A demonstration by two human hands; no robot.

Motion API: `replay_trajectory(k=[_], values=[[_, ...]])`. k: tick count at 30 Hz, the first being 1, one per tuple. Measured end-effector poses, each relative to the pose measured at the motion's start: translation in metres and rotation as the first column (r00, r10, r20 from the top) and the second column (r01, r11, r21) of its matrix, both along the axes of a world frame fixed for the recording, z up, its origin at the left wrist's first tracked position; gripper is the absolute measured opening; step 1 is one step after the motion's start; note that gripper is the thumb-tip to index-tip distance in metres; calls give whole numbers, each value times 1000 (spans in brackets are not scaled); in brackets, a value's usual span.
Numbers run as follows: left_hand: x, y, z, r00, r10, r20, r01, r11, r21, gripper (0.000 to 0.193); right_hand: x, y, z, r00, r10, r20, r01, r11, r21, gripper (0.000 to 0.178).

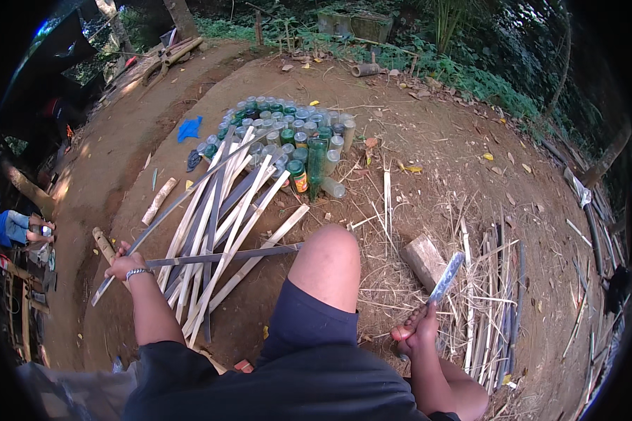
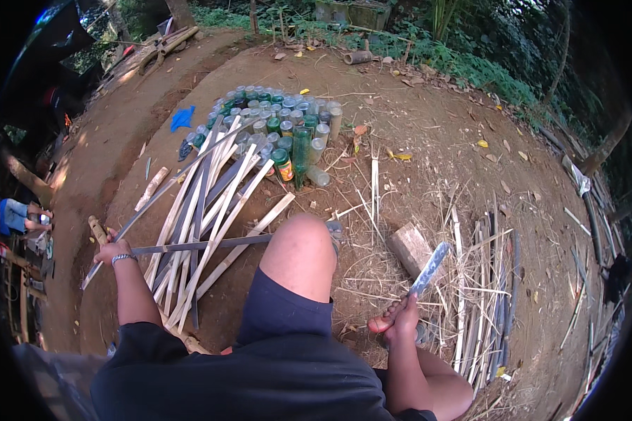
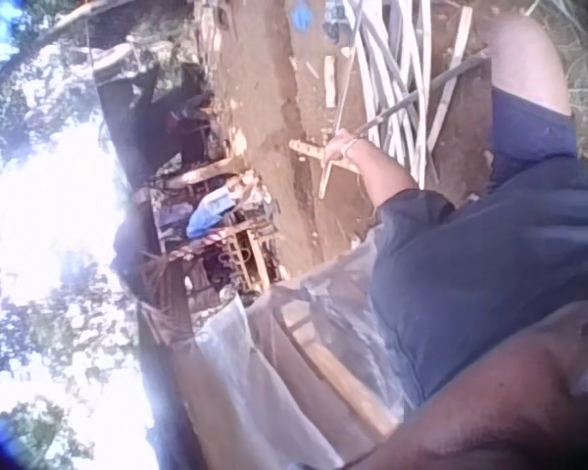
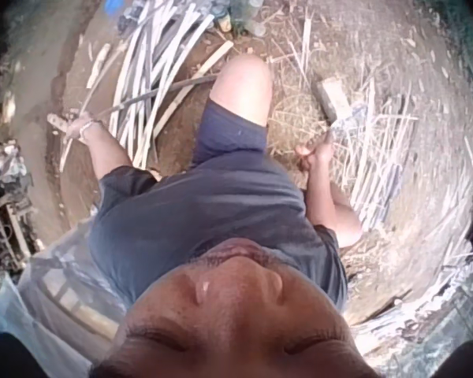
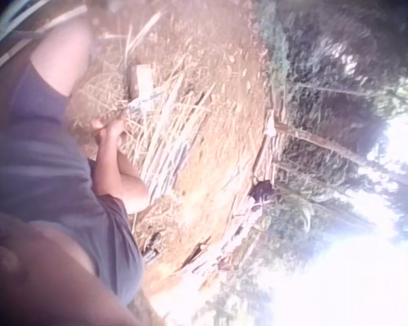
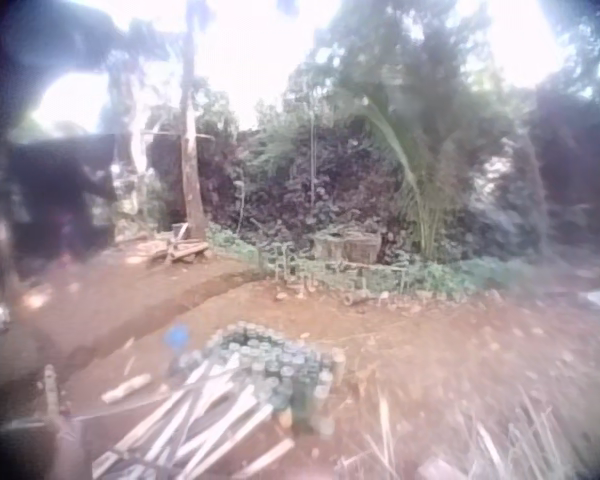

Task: The person uses a blade to shave thin strips from a length of bamboo, repeatedly sliding the tool along the wood to smooth it and remove material.

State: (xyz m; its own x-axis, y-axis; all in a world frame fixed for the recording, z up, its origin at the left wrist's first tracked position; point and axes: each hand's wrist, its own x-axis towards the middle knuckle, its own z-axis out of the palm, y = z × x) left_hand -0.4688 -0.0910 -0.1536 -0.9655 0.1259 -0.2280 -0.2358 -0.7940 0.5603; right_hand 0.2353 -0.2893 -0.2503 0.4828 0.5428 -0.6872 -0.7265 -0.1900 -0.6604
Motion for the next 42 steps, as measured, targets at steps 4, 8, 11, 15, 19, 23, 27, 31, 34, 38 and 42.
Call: replay_trajectory(k=[4,8,11,15,19,23,27,31,34,38,42], values=[[-91,-53,-102,996,-57,73,71,976,-204,70,1,8,4,996,85,-4,-85,996,-28,40],[-56,-78,-163,921,-134,366,319,798,-511,49,28,-9,8,995,45,86,-40,998,-56,31],[-55,-80,-208,861,-146,487,445,678,-585,70,58,-23,23,985,0,172,7,999,-39,21],[17,-57,-204,756,-313,576,655,382,-652,77,100,-52,55,946,-166,278,168,986,16,10],[38,4,-220,590,-572,570,737,95,-669,83,143,-95,105,868,-402,291,380,916,130,9],[103,72,-216,360,-795,488,727,-88,-680,77,181,-164,149,672,-561,484,506,824,252,12],[215,117,-176,139,-912,386,660,-205,-722,74,201,-241,156,320,-120,940,647,752,-125,27],[324,139,-143,-161,-937,311,558,-347,-754,71,206,-308,97,230,-185,955,809,582,-82,36],[404,142,-116,-406,-875,264,428,-437,-791,72,197,-369,4,682,-198,704,622,663,-416,20],[487,141,-65,-566,-810,153,255,-348,-902,56,133,-362,-103,901,-153,405,429,432,-793,25],[571,107,13,-734,-664,146,-30,-182,-983,48,79,-360,-223,990,-24,136,137,300,-944,44]])
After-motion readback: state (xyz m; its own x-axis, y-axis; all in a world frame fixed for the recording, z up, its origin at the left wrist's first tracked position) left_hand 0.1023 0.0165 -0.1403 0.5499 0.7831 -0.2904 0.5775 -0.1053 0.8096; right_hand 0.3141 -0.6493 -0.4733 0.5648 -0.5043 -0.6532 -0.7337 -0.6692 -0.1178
